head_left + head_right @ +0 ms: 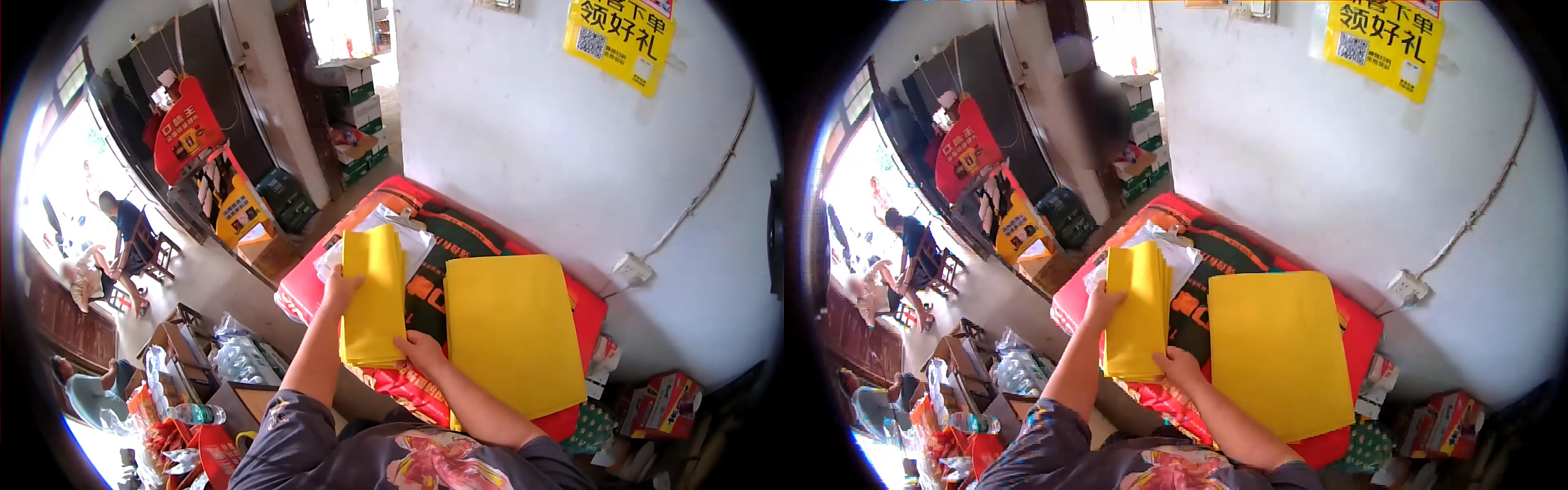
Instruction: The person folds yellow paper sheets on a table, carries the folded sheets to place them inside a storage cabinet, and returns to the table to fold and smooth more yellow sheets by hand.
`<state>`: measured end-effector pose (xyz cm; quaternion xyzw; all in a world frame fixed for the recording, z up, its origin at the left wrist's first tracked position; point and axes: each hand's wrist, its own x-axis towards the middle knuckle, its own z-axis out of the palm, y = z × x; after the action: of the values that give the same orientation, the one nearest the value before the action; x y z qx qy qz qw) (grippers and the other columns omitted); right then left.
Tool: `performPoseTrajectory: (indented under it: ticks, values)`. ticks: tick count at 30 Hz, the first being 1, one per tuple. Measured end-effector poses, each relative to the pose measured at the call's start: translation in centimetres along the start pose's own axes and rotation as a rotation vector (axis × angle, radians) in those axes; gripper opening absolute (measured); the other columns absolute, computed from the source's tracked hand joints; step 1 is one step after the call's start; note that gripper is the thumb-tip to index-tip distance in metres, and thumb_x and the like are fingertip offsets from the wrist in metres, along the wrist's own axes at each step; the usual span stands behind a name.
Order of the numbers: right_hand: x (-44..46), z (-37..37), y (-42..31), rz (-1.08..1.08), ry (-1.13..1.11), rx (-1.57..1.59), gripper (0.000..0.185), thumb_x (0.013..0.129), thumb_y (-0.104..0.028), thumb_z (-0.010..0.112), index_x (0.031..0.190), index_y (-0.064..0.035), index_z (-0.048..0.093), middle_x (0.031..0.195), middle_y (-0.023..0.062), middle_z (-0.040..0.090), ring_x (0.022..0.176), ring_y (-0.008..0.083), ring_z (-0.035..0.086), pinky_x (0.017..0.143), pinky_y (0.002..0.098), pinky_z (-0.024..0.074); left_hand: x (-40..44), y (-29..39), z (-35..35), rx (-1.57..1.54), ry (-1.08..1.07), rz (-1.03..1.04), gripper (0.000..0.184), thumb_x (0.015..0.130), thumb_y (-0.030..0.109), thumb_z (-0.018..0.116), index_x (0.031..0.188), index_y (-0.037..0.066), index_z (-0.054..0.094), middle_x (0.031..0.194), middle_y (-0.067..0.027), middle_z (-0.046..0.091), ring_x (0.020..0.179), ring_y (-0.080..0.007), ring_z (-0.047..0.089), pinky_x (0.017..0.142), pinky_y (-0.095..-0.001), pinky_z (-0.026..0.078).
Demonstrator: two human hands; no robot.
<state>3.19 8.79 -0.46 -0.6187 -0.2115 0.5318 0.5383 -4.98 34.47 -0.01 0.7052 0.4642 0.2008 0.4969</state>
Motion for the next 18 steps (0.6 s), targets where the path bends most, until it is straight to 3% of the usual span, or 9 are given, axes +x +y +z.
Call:
performPoseTrajectory:
  ticks: [1, 3, 4, 5, 7, 8, 12, 16, 18]
  values:
    - [0.2, 0.1, 0.6, 0.014, 0.007, 0.006, 0.034, 0.104, -0.028, 0.061, 0.117, 0.0027, 0.067, 0.097, 0.0073, 0.073, 0.067, 0.0132, 0.069, 0.057, 0.0238, 0.0519, -1.4, 1.5, 0.5, 0.003, -0.012, -0.011, 0.063, 0.087, 0.02, 0.077, 0.14, -0.001, 0.052, 0.129, -0.0205, 0.065, 0.109, -0.0322, 0.069, 0.091, -0.0409, 0.057]
    - [-0.1, 0.5, 1.3, 0.002, 0.022, -0.052, 0.032, 0.104, -0.028, 0.06, 0.116, 0.0009, 0.065, 0.096, 0.0069, 0.072, 0.067, 0.0137, 0.07, 0.057, 0.0235, 0.0508, -3.5, 3.3, 1.5, 0.466, 0.242, 0.186, 0.067, 0.087, 0.024, 0.076, 0.146, 0.006, 0.05, 0.148, -0.0201, 0.052, 0.129, -0.0353, 0.057, 0.105, -0.0421, 0.049]
    - [-0.2, 0.8, 1.6, 0.011, 0.03, -0.045, 0.032, 0.104, -0.028, 0.06, 0.116, 0.0009, 0.065, 0.096, 0.0069, 0.072, 0.067, 0.0137, 0.07, 0.057, 0.0235, 0.0508, -3.6, 3.4, 1.5, 0.485, 0.177, 0.287, 0.071, 0.089, 0.033, 0.072, 0.152, 0.015, 0.047, 0.162, -0.0151, 0.035, 0.149, -0.036, 0.035, 0.122, -0.0482, 0.03]
    - [-0.2, 1.0, 1.6, -0.012, 0.044, -0.039, 0.031, 0.104, -0.028, 0.061, 0.115, 0.0003, 0.065, 0.094, 0.0072, 0.072, 0.067, 0.0139, 0.07, 0.057, 0.0245, 0.0507, -3.9, 3.6, 1.8, 0.488, 0.165, 0.288, 0.071, 0.089, 0.033, 0.072, 0.152, 0.015, 0.047, 0.162, -0.0151, 0.035, 0.149, -0.036, 0.035, 0.122, -0.0482, 0.03]
    - [-0.3, 1.2, 1.5, -0.035, 0.065, -0.027, 0.03, 0.104, -0.028, 0.061, 0.115, -0.0004, 0.064, 0.091, 0.0076, 0.072, 0.066, 0.0141, 0.07, 0.057, 0.0255, 0.0505, -4.5, 4.0, 2.7, 0.843, 0.028, 0.593, 0.072, 0.094, 0.041, 0.064, 0.158, 0.02, 0.04, 0.167, -0.0101, 0.03, 0.158, -0.032, 0.017, 0.128, -0.0545, 0.008]
    - [-0.5, 1.2, 1.1, -0.034, 0.08, -0.168, 0.035, 0.101, -0.034, 0.063, 0.111, -0.0006, 0.066, 0.09, 0.0108, 0.073, 0.07, 0.0201, 0.072, 0.063, 0.0325, 0.0539, -4.5, 4.4, 3.1, 0.839, -0.068, 0.516, 0.072, 0.098, 0.052, 0.053, 0.161, 0.025, 0.034, 0.171, -0.0061, 0.023, 0.16, -0.0305, 0.007, 0.126, -0.0598, -0.004]
    - [-0.2, 0.7, 0.9, -0.126, 0.135, -0.635, 0.05, 0.096, -0.051, 0.064, 0.106, -0.0018, 0.067, 0.089, 0.0189, 0.074, 0.081, 0.0363, 0.072, 0.075, 0.0464, 0.0561, -4.0, 2.9, 4.5, 0.891, -0.117, 0.462, 0.071, 0.1, 0.057, 0.044, 0.163, 0.027, 0.031, 0.173, -0.005, 0.018, 0.161, -0.0303, 0.004, 0.126, -0.0587, -0.006]
    - [-0.9, 0.4, 0.4, -0.15, 0.134, -0.786, 0.052, 0.097, -0.051, 0.064, 0.116, -0.0021, 0.065, 0.089, 0.0164, 0.073, 0.079, 0.0347, 0.072, 0.076, 0.0417, 0.0554, -3.7, 2.0, 5.8, 0.967, -0.144, 0.432, 0.072, 0.099, 0.058, 0.045, 0.163, 0.027, 0.031, 0.173, -0.0054, 0.015, 0.161, -0.031, 0.003, 0.126, -0.0594, -0.005]
    - [-1.6, 0.6, -0.3, -0.035, 0.151, -0.694, 0.055, 0.095, -0.051, 0.067, 0.117, -0.0005, 0.064, 0.096, 0.0193, 0.072, 0.091, 0.0376, 0.07, 0.08, 0.0432, 0.055, -3.9, 2.4, 6.4, 1.004, -0.139, 0.412, 0.074, 0.098, 0.06, 0.046, 0.163, 0.027, 0.03, 0.174, -0.0056, 0.013, 0.161, -0.032, 0.001, 0.125, -0.0609, -0.004]
